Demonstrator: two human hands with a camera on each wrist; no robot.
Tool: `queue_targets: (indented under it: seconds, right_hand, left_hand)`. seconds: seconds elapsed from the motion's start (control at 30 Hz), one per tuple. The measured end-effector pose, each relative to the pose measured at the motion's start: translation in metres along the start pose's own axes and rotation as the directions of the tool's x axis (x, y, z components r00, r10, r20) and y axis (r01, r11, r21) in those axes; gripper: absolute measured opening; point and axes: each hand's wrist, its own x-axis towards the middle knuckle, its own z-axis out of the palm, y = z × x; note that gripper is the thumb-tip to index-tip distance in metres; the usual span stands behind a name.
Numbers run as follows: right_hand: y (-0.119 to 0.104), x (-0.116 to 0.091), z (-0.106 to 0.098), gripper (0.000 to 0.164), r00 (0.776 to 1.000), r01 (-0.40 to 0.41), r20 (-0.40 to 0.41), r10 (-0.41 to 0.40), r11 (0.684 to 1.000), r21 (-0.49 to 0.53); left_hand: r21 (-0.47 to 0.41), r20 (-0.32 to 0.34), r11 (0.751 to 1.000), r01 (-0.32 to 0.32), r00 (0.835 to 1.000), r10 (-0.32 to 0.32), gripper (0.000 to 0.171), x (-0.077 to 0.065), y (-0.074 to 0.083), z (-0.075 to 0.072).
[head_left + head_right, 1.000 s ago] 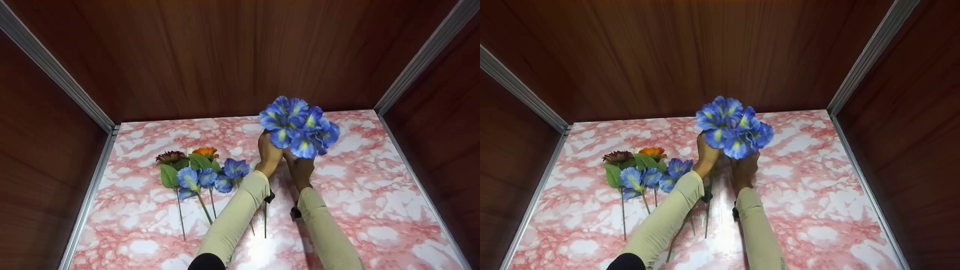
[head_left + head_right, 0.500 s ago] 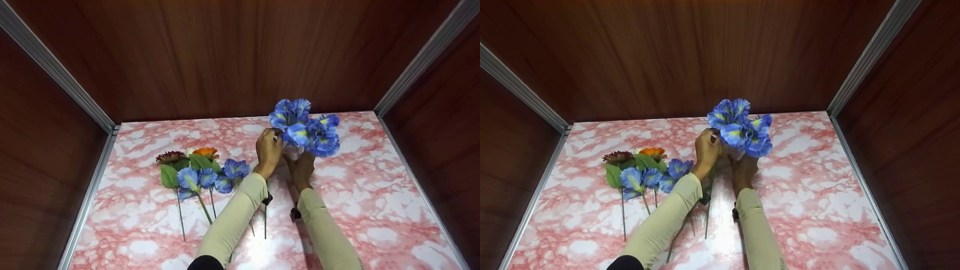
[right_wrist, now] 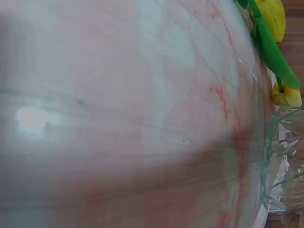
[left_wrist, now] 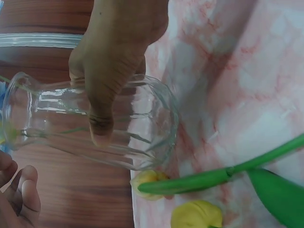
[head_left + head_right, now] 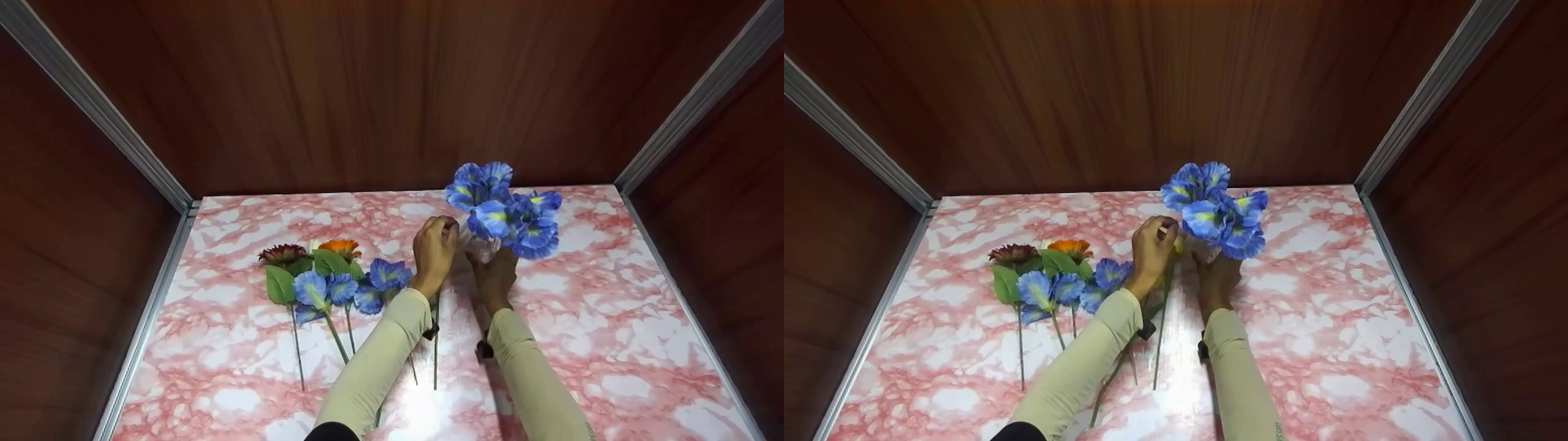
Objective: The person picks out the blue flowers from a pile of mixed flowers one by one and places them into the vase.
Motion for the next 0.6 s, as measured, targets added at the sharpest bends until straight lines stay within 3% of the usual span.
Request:
queue_targets:
  seconds: [0.6]
  right_hand:
    - [0.002, 0.0, 0.001, 0.069, 1.0, 0.018, -0.014, -0.018, 0.998, 0.054]
  left_hand:
    - [0.016, 0.047, 0.999, 0.042, 0.998, -0.043, 0.006, -0.019, -0.014, -0.024]
